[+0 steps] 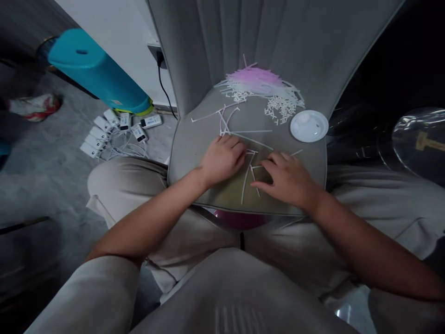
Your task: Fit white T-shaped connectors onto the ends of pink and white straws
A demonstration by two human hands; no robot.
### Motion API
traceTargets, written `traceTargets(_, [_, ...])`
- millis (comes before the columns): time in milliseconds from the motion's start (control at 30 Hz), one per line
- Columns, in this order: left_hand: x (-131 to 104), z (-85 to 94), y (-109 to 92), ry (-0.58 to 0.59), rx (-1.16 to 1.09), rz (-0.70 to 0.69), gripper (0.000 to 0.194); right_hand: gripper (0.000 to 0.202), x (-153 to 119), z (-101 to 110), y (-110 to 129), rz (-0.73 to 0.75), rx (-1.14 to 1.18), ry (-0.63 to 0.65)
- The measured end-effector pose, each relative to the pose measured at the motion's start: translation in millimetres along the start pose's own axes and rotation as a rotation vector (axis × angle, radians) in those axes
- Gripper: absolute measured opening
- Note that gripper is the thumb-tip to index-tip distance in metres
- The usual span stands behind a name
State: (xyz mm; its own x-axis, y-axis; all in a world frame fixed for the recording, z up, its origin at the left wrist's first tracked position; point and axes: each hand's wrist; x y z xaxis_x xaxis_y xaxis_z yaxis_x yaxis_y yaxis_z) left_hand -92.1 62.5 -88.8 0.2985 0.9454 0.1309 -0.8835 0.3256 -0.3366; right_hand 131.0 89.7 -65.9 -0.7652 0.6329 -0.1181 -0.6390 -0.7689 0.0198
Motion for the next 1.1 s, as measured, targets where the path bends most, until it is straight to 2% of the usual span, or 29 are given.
traceTargets(67, [-0.7,2.3,0.8,-0.089,-0.159,0.057,0.015,0.039,-0.6,-2.3,8.3,-0.041,-0.014,-0.010])
traceTargets(133, [-2.9,1.9,1.1,-0.173,-0.384,0.170,0.008,0.029,-1.0,-4.3,14.8,-0.057,-0.005,-0.009])
traceTargets(200, [-6.0,-0.5,0.4,-0.210,-0.556,0.287,0.007,0.022,-1.4,-5.4,19.6,-0.054,0.011,-0.004])
traceTargets(333, [-11.0,-6.3,-3.6,-0.204,-0.604,0.358,0.014,0.025,-1.7,-5.6,29.6,-0.046,0.032,0.006])
traceTargets(467, [-11.9,-8.0,-9.6,-0.106,-0.460,0.333,0.023,0.027,2.1,-6.4,39.3,-0.073,0.046,0.011])
traceTargets(567, [-12.1,-5.9,-13.8,-0.058,-0.408,0.274,0.029,0.026,7.7,-5.3,35.5,-0.060,0.067,0.033])
traceTargets(733, [-17.0,4.6,-14.2,-0.116,-0.369,0.101,0.026,0.022,13.5,0.2,3.2,-0.017,0.118,0.108])
traceTargets(900, [-22.8,14.4,-10.3,-0.228,-0.246,0.061,0.024,0.029,13.8,-2.1,-15.2,-0.044,0.151,0.133])
traceTargets(1033, [-21.3,20.2,-13.7,-0.204,-0.306,0.032,0.024,0.031,15.8,-2.4,-15.3,-0.075,0.164,0.086])
traceTargets(1100, [-19.9,22.7,-17.1,-0.178,-0.359,0.037,0.022,0.029,17.1,2.5,-16.1,-0.136,0.282,0.005])
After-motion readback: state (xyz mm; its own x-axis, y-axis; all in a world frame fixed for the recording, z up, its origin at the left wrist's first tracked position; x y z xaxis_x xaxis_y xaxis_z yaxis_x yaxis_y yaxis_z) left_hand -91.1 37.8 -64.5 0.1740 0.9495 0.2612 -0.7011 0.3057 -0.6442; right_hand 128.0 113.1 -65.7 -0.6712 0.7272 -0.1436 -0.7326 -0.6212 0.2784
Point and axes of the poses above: each hand's wrist, its own x-axis towards the middle knuckle, its own z-axis out of the back of the hand, y = z × x, and after that the axes turned 7 degrees about -x, right-handed
